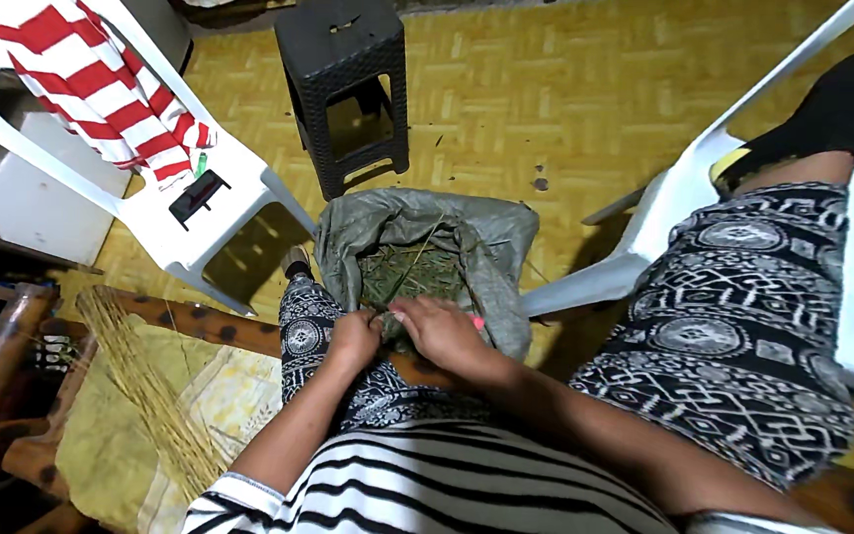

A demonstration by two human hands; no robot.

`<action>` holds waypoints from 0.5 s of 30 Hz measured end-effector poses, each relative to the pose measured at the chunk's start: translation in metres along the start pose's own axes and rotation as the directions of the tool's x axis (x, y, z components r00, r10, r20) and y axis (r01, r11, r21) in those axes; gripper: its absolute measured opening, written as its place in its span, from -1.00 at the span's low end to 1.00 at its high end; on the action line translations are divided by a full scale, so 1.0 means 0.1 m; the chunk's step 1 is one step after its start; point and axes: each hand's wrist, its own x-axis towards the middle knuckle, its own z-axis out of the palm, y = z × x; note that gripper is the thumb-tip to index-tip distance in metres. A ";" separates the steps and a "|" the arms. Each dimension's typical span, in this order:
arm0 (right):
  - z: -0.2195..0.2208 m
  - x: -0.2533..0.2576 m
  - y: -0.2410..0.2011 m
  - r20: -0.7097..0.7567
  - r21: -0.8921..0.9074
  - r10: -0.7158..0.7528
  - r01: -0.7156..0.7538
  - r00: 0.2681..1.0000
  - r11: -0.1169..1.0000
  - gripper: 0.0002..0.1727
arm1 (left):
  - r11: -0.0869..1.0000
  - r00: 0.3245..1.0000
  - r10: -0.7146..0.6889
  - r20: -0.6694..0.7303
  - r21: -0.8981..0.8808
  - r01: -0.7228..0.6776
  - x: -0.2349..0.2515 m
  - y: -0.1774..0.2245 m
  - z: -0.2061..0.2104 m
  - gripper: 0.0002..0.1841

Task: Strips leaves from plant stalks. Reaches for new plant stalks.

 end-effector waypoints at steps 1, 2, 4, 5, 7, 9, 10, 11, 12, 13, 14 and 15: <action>0.00 0.02 0.03 -0.026 -0.021 0.010 -0.011 1.000 1.000 -0.49 | 1.000 1.000 0.007 -0.001 0.001 -0.007 0.00 0.00 -0.01 -0.63; 0.00 0.04 0.07 -0.050 -0.036 0.026 -0.028 0.998 0.999 -0.50 | 1.000 1.000 0.014 -0.003 0.005 -0.014 -0.01 0.00 -0.02 -0.63; -0.02 0.09 0.16 -0.090 -0.060 0.070 -0.075 0.993 0.995 -0.52 | 1.000 1.000 0.023 -0.004 0.014 -0.023 -0.02 -0.01 -0.03 -0.64; -0.05 0.12 0.20 -0.098 -0.066 0.097 -0.103 0.990 0.992 -0.52 | 1.000 1.000 0.026 -0.005 0.018 -0.026 -0.02 -0.01 -0.03 -0.64; -0.11 0.17 0.29 -0.135 -0.055 0.162 -0.171 0.977 0.984 -0.52 | 1.000 1.000 0.027 -0.012 0.015 -0.027 -0.03 -0.04 -0.04 -0.65; -0.20 0.20 0.42 -0.192 -0.021 0.230 -0.239 0.954 0.971 -0.50 | 1.000 0.999 0.029 -0.028 0.013 -0.028 -0.04 -0.09 -0.04 -0.66; -0.23 0.21 0.47 -0.223 -0.002 0.242 -0.249 0.944 0.969 -0.51 | 1.000 0.999 0.026 -0.034 0.014 -0.026 -0.04 -0.10 -0.05 -0.66; -0.26 0.20 0.47 -0.230 0.016 0.238 -0.241 0.944 0.970 -0.52 | 1.000 0.999 0.020 -0.037 0.019 -0.020 -0.05 -0.11 -0.05 -0.65; -0.28 0.18 0.43 -0.209 0.033 0.220 -0.218 0.953 0.975 -0.52 | 1.000 0.999 0.011 -0.037 0.028 -0.010 -0.05 -0.10 -0.06 -0.65; -0.28 0.15 0.36 -0.171 0.053 0.193 -0.186 0.966 0.981 -0.53 | 0.999 0.999 0.003 -0.036 0.034 -0.002 -0.04 -0.08 -0.06 -0.64; -0.27 0.11 0.27 -0.126 0.079 0.165 -0.156 0.978 0.985 -0.52 | 0.999 0.999 -0.004 -0.033 0.036 0.005 -0.03 -0.05 -0.05 -0.64; -0.24 0.07 0.18 -0.082 0.104 0.136 -0.127 0.987 0.986 -0.52 | 0.999 0.999 -0.006 -0.035 0.038 0.007 -0.02 -0.02 -0.05 -0.63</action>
